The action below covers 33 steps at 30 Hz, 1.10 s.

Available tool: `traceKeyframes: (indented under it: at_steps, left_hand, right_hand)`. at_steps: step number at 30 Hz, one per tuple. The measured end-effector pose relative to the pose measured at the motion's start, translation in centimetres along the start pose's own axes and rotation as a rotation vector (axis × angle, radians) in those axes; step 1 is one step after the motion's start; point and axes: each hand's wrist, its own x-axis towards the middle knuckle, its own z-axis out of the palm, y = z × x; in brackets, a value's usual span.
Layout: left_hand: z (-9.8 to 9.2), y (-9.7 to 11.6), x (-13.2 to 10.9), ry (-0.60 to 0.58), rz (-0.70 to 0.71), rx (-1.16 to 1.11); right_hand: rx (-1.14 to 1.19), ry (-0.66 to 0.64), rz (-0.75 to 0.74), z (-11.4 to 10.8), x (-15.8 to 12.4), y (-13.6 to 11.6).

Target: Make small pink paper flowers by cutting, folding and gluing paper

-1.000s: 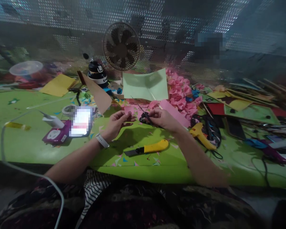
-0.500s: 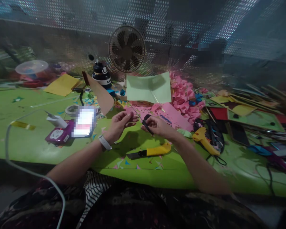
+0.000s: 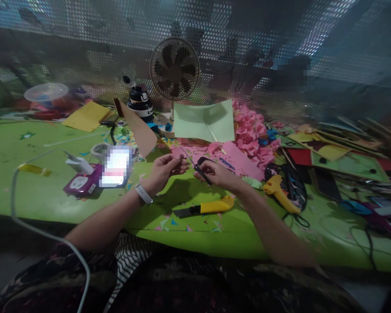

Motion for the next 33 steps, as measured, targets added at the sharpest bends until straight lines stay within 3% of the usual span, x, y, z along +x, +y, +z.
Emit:
traceKeyframes:
  at_steps: [8, 33]
  left_hand:
    - [0.32, 0.03, -0.13, 0.021, -0.02, -0.048]
    - [0.22, -0.32, -0.03, 0.027, -0.023, -0.066]
  right_hand:
    - [-0.038, 0.039, -0.063, 0.33, 0.12, 0.42]
    - [-0.046, 0.053, -0.073, 0.42, 0.35, 0.54]
